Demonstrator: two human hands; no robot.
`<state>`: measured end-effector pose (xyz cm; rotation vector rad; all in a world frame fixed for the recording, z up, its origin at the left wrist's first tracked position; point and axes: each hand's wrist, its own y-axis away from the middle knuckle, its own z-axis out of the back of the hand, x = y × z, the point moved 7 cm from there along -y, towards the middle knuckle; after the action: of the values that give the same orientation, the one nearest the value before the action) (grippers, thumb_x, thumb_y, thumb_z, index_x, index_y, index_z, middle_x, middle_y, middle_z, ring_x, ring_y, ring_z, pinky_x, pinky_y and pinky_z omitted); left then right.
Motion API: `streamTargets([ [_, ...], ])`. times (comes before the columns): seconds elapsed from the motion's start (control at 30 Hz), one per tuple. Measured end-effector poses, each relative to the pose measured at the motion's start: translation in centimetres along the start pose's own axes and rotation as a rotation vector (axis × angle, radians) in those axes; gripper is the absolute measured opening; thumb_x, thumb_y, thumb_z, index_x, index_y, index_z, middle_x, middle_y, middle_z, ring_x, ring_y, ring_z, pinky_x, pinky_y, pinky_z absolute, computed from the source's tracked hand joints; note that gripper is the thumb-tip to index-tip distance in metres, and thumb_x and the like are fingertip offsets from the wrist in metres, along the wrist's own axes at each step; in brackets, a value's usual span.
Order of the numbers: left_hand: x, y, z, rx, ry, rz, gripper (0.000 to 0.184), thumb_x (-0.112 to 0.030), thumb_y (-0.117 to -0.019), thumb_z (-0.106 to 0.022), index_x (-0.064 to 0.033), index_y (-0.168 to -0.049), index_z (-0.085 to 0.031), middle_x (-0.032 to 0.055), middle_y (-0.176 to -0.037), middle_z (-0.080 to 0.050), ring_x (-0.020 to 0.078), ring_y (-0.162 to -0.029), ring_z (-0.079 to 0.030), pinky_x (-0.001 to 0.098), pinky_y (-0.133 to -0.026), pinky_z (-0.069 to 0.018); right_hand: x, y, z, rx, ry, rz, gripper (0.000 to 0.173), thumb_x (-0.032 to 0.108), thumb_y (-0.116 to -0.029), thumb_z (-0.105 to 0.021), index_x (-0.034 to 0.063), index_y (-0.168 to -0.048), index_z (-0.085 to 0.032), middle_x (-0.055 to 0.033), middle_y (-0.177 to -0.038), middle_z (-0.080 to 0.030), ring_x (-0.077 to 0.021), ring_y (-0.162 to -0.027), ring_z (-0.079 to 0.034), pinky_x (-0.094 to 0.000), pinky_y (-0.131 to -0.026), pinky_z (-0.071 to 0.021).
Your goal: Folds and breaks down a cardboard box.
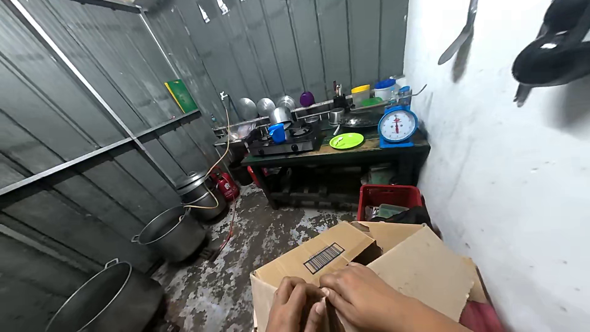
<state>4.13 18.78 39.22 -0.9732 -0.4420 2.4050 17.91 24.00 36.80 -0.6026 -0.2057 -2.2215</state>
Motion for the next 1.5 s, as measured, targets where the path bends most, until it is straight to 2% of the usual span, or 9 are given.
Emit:
streamTargets([
  [0.1,-0.4,-0.8,0.2,0.022,-0.081,0.002,0.021,-0.024,-0.1048,-0.051,-0.0154,-0.106,-0.071,0.0035,-0.103,-0.062,0.0132,-0.094,-0.062,0.0321,-0.08,-0.0553,0.3,0.2,0.2,-0.022,0.0,-0.004,0.041,0.034,-0.1081,-0.032,0.008,-0.103,-0.064,-0.0138,-0.092,-0.068,-0.0333,-0.095,-0.068,-0.0572,-0.084,-0.0498],
  [0.3,-0.8,-1.5,-0.1,0.08,-0.165,-0.001,0.038,-0.038,-0.108,-0.044,-0.0109,-0.099,-0.068,0.0068,-0.094,-0.06,0.0173,-0.086,-0.061,0.0322,-0.073,-0.0541,0.9,-0.2,-0.3,-0.02,0.002,-0.008,0.041,0.034,-0.1075,-0.034,0.0085,-0.107,-0.066,-0.0141,-0.097,-0.071,-0.0334,-0.099,-0.069,-0.0583,-0.088,-0.0494],
  [0.47,0.2,-0.9,1.0,0.137,0.009,-0.052,0.025,-0.021,-0.1056,-0.05,-0.0104,-0.115,-0.071,0.0072,-0.107,-0.065,0.014,-0.101,-0.064,0.0299,-0.088,-0.0553,-0.8,-0.4,-0.5,0.014,-0.072,-0.003,0.047,0.038,-0.1099,-0.029,0.0086,-0.108,-0.065,-0.0146,-0.096,-0.07,-0.034,-0.099,-0.068,-0.0586,-0.089,-0.0489],
  [0.57,1.6,0.0,1.6,0.177,0.043,-0.041,0.035,-0.034,-0.1033,-0.059,-0.0064,-0.124,-0.063,0.0104,-0.119,-0.066,0.017,-0.113,-0.063,0.036,-0.099,-0.0544,-0.9,1.0,0.5,-0.005,-0.125,0.078,0.046,0.04,-0.1095,-0.029,0.0106,-0.107,-0.064,-0.0118,-0.093,-0.068,-0.0314,-0.095,-0.067,-0.058,-0.084,-0.0502],
  [0.73,-0.2,0.4,1.7,0.115,-0.012,-0.049,0.03,-0.032,-0.0964,-0.071,-0.0054,-0.109,-0.066,0.0101,-0.104,-0.066,0.018,-0.102,-0.064,0.0335,-0.09,-0.0558,-0.5,2.2,0.6,-0.014,-0.116,0.145,0.038,0.037,-0.1087,-0.036,0.0114,-0.099,-0.063,-0.0085,-0.083,-0.064,-0.0281,-0.084,-0.066,-0.0542,-0.075,-0.0507],
  [0.87,-1.0,1.0,1.6,0.098,0.009,-0.047,0.028,-0.029,-0.0951,-0.073,-0.004,-0.104,-0.065,0.0106,-0.098,-0.065,0.0183,-0.097,-0.064,0.0329,-0.087,-0.0555,-0.2,2.1,0.1,0.033,-0.07,0.121,0.036,0.034,-0.1092,-0.036,0.0102,-0.099,-0.061,-0.0104,-0.086,-0.064,-0.0301,-0.089,-0.066,-0.0549,-0.081,-0.0496],
  [1.1,-2.7,1.6,0.4,0.146,0.093,-0.089,0.019,-0.016,-0.0927,-0.075,-0.0029,-0.098,-0.063,0.0102,-0.093,-0.068,0.0188,-0.098,-0.068,0.0466,-0.116,-0.0415,-1.1,2.6,-1.4,0.111,-0.064,0.093,0.037,0.034,-0.1099,-0.034,0.0109,-0.105,-0.063,-0.0109,-0.09,-0.067,-0.0309,-0.093,-0.067,-0.0565,-0.086,-0.0488],
  [1.3,-1.2,1.0,0.3,0.033,0.008,-0.042,0.024,-0.031,-0.0974,-0.069,-0.009,-0.108,-0.067,0.0048,-0.105,-0.069,0.0153,-0.107,-0.065,0.0383,-0.104,-0.0501,-0.9,3.3,0.6,0.069,-0.132,0.138,0.035,0.035,-0.1094,-0.035,0.0125,-0.107,-0.062,-0.0083,-0.093,-0.066,-0.0271,-0.096,-0.066,-0.055,-0.089,-0.0475],
  [1.5,-1.1,1.8,0.1,0.035,0.006,-0.043,0.028,-0.035,-0.0984,-0.067,-0.0116,-0.113,-0.067,0.0057,-0.107,-0.067,0.0183,-0.111,-0.062,0.044,-0.108,-0.0463,-0.7,2.3,0.1,0.103,-0.095,0.047,0.037,0.036,-0.1096,-0.035,0.0117,-0.103,-0.063,-0.0089,-0.09,-0.066,-0.0273,-0.094,-0.065,-0.0537,-0.089,-0.0465],
])
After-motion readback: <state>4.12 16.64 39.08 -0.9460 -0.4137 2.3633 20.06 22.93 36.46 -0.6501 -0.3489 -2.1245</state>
